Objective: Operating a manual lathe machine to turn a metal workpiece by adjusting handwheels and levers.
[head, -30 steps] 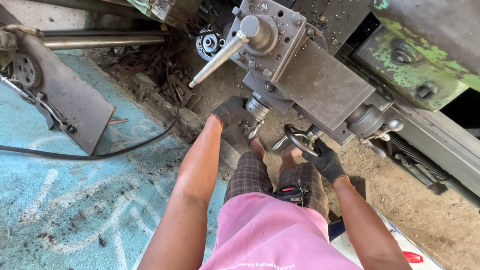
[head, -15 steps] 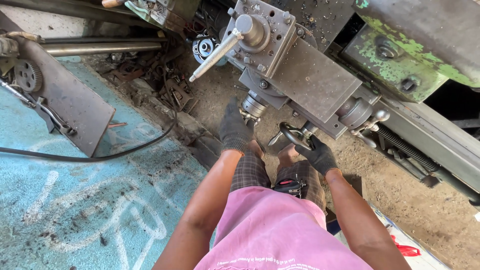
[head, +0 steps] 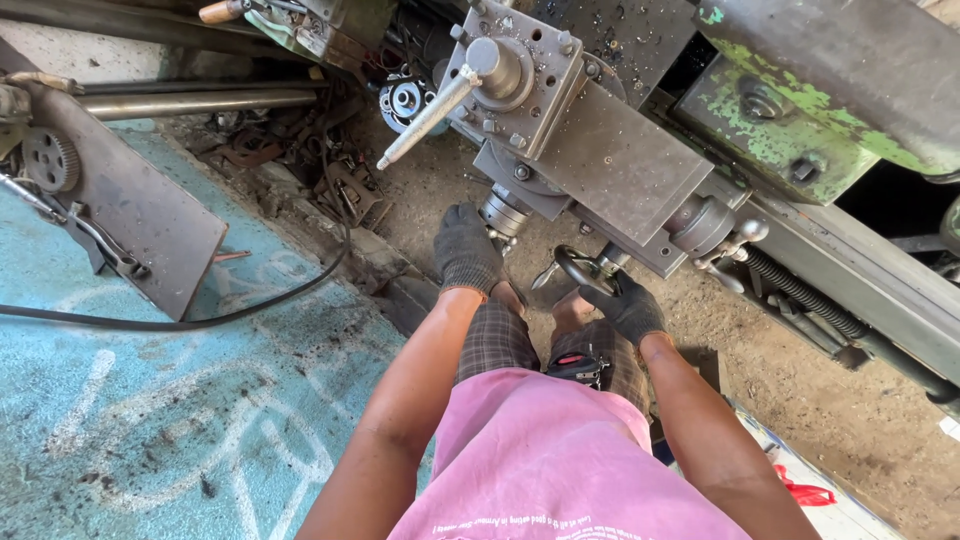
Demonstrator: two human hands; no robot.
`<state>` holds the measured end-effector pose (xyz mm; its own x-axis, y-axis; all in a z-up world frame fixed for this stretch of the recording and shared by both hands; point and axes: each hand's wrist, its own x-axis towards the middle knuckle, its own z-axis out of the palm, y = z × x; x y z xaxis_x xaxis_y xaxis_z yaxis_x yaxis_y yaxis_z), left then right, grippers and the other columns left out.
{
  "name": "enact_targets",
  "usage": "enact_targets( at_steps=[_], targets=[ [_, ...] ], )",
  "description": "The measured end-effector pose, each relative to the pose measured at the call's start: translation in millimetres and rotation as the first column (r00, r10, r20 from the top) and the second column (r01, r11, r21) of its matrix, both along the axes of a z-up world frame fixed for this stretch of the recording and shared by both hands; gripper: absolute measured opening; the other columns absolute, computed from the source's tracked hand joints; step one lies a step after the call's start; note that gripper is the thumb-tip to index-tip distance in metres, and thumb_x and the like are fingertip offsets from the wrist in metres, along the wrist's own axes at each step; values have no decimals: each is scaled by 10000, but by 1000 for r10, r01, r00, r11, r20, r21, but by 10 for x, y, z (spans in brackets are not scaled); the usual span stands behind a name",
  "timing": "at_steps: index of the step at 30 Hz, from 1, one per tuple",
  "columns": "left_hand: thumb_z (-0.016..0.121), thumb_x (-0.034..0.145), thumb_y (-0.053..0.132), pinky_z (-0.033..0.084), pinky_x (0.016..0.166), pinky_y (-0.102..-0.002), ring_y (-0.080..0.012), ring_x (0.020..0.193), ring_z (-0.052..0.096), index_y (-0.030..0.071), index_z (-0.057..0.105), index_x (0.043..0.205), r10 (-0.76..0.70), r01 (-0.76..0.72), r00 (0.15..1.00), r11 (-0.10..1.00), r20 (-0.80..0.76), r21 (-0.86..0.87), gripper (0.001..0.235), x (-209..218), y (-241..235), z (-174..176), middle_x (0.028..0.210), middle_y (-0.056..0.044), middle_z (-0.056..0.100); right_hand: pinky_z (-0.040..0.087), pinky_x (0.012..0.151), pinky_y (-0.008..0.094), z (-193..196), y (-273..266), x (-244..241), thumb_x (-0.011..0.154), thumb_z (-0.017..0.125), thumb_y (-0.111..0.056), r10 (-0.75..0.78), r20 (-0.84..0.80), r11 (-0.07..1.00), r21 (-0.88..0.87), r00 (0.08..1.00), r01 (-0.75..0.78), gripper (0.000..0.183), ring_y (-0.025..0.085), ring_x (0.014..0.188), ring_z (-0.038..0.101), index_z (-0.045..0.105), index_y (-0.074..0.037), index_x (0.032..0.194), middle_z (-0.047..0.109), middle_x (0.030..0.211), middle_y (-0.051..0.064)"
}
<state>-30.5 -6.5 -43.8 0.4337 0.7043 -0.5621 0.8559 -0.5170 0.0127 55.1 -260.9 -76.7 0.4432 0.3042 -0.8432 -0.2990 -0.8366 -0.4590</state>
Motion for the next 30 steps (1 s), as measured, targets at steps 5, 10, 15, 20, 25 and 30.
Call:
enact_targets(
  at_steps=[5,10,15,20,25,30],
  targets=[
    [788,836,339,436,1117,-466,-331,1394,465,76,424,1461,11,-11,1000,1000,6,-1,770,40,-7,75,1439,-180,479,423,1121,531,68,55,4,756,740,-724,43,18,999,-22,999,-43,1029,424,1325,529,467,-92,1520,635,1345,251],
    [779,849,284,444,1113,-458,-335,1376,492,55,433,1449,27,-27,1000,1000,-5,-16,729,51,-42,148,1431,-188,498,442,1115,510,187,96,0,771,693,-753,116,30,990,-89,993,-113,917,399,1315,548,540,-149,1444,652,1350,203],
    [780,848,268,442,1106,-454,-340,1370,499,46,433,1458,30,-30,1000,1000,-1,-7,736,42,-52,150,1420,-196,509,445,1107,506,366,181,-13,768,670,-767,126,26,988,-94,992,-124,942,403,1311,550,541,-127,1447,642,1360,209],
    [761,871,281,435,1110,-454,-337,1359,502,39,420,1463,27,-27,1000,1000,5,-16,724,69,-40,210,1402,-191,512,444,1108,510,625,275,20,774,653,-757,125,31,988,-96,992,-121,946,430,1313,543,536,-95,1438,630,1365,244],
    [759,876,280,430,1110,-448,-337,1365,499,29,412,1470,15,-15,1000,1000,3,-20,732,45,-51,210,1409,-194,511,443,1118,481,390,255,-8,714,649,-842,127,22,982,-141,992,-123,1026,399,1318,547,558,-98,1415,636,1365,222],
    [756,877,268,468,1077,-449,-328,1291,547,52,459,1414,31,-31,999,999,-14,-20,651,91,-65,327,1328,-171,540,439,1128,475,342,307,-38,716,641,-836,139,19,976,-169,990,-134,1035,385,1324,552,562,-75,1413,636,1372,215]
  ],
)
